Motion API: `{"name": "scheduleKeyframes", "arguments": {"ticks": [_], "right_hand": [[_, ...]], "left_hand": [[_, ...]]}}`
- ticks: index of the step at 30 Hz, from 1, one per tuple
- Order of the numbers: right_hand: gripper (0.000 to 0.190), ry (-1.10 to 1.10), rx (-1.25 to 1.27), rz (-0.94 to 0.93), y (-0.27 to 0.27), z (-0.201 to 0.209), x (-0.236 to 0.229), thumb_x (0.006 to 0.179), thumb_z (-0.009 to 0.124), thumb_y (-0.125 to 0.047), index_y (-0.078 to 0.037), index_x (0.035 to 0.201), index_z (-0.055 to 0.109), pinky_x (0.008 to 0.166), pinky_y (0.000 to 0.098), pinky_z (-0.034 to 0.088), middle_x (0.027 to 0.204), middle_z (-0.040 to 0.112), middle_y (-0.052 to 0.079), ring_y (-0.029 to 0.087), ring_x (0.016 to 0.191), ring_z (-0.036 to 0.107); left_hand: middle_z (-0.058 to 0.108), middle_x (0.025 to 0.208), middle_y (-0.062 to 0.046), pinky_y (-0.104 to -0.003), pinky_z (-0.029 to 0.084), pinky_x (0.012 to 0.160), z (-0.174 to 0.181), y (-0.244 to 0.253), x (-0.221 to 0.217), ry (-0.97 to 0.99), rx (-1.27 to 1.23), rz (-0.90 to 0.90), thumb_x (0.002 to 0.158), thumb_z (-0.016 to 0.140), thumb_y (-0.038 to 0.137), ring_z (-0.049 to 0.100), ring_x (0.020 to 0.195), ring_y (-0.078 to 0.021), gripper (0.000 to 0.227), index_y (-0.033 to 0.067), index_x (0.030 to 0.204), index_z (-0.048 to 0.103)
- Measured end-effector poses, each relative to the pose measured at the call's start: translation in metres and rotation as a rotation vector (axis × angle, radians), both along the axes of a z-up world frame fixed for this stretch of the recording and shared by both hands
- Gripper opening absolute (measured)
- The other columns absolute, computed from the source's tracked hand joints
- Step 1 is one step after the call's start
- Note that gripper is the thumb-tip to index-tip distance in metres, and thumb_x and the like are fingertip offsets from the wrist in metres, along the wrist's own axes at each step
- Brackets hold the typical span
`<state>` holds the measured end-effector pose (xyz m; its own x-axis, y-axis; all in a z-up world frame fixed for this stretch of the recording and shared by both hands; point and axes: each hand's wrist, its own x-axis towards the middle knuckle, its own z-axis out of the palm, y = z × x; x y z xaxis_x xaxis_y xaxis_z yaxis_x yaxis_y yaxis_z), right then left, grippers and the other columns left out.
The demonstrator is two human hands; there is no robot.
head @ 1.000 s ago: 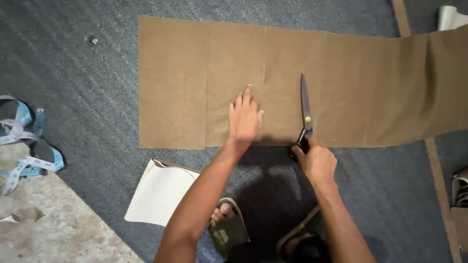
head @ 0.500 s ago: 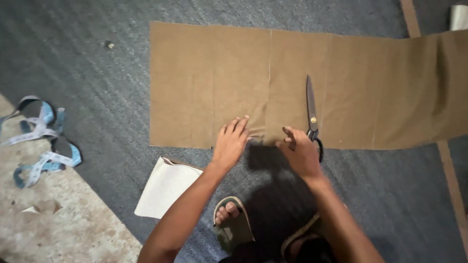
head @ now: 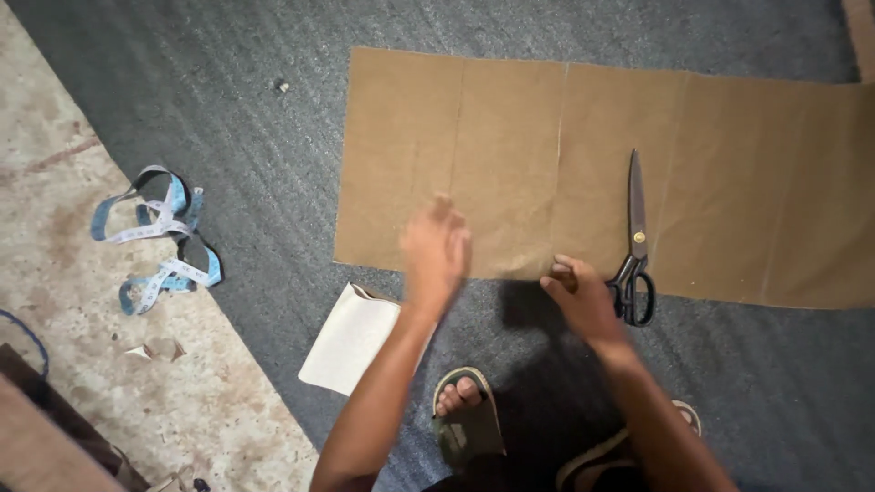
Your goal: Cutting strips of brown and white upholstery material using scissors on a workshop floor.
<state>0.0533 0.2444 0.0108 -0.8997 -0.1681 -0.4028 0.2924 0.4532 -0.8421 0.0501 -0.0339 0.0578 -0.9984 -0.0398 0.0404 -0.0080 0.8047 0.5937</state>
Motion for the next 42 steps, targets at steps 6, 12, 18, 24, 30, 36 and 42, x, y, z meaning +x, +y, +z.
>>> {"name": "scheduleKeyframes", "arguments": {"ticks": [6, 12, 18, 24, 30, 36, 42], "right_hand": [[0.05, 0.076, 0.086, 0.035, 0.005, -0.011, 0.006, 0.086, 0.079, -0.018, -0.002, 0.13, 0.062, 0.085, 0.0334, 0.057, 0.111, 0.067, 0.013, 0.022, 0.099, 0.071], [0.046, 0.168, 0.068, 0.061, 0.002, -0.006, 0.008, 0.088, 0.078, -0.018, -0.003, 0.128, 0.063, 0.083, 0.0335, 0.057, 0.108, 0.067, 0.012, 0.022, 0.096, 0.071], [0.045, 0.189, 0.278, -0.01, -0.026, 0.024, 0.002, 0.087, 0.079, -0.028, -0.005, 0.122, 0.063, 0.074, 0.0384, 0.056, 0.093, 0.069, 0.01, 0.027, 0.083, 0.07], [0.036, 0.253, 0.459, 0.007, -0.043, 0.016, 0.0, 0.082, 0.082, -0.033, -0.006, 0.093, 0.062, 0.069, 0.0465, 0.051, 0.084, 0.067, 0.013, 0.036, 0.082, 0.066], [0.022, 0.289, 0.192, -0.109, -0.029, 0.022, -0.013, 0.086, 0.077, -0.02, -0.005, 0.086, 0.061, 0.063, 0.0383, 0.049, 0.074, 0.061, 0.01, 0.023, 0.069, 0.059], [0.012, 0.295, 0.041, -0.282, 0.016, 0.056, -0.032, 0.092, 0.066, -0.005, -0.003, 0.101, 0.058, 0.061, 0.0315, 0.045, 0.076, 0.056, 0.004, 0.011, 0.069, 0.05], [0.026, 0.314, 0.257, -0.303, 0.076, 0.024, -0.03, 0.091, 0.066, -0.004, -0.001, 0.116, 0.063, 0.074, 0.0302, 0.05, 0.089, 0.066, 0.006, 0.013, 0.08, 0.06]], "left_hand": [[0.043, 0.148, -0.033, -0.058, 0.041, 0.1, 0.002, -0.097, 0.006, -0.035, -0.364, 0.583, 0.08, 0.081, 0.026, 0.042, 0.132, -0.0481, 0.065, -0.0012, 0.133, 0.055], [0.054, 0.137, -0.023, -0.054, 0.048, 0.098, 0.023, -0.111, 0.0, -0.402, -0.248, 0.527, 0.087, 0.08, 0.028, 0.06, 0.117, -0.0451, 0.068, 0.0075, 0.144, 0.048], [0.057, 0.135, -0.022, -0.055, 0.047, 0.096, -0.003, -0.114, 0.013, -0.22, -0.163, 0.502, 0.079, 0.084, 0.022, 0.059, 0.12, -0.0441, 0.082, 0.0068, 0.148, 0.043], [0.056, 0.138, -0.021, -0.049, 0.047, 0.106, -0.003, -0.087, 0.031, -0.322, 0.004, 0.629, 0.078, 0.083, 0.021, 0.056, 0.129, -0.0422, 0.083, 0.0094, 0.151, 0.044], [0.049, 0.148, -0.031, -0.042, 0.038, 0.115, -0.035, -0.078, 0.052, 0.133, 0.261, 0.677, 0.079, 0.082, 0.004, 0.051, 0.137, -0.0428, 0.085, -0.0078, 0.151, 0.037], [0.056, 0.146, -0.029, -0.042, 0.046, 0.111, -0.009, -0.131, 0.043, 0.044, 0.543, 0.519, 0.077, 0.065, -0.004, 0.061, 0.13, -0.0389, 0.088, -0.0033, 0.158, 0.029], [0.077, 0.101, -0.012, -0.057, 0.049, 0.098, 0.032, -0.264, -0.043, -0.401, -0.773, 0.02, 0.086, 0.067, 0.009, 0.069, 0.105, -0.0357, 0.047, 0.0245, 0.13, 0.067]]}}
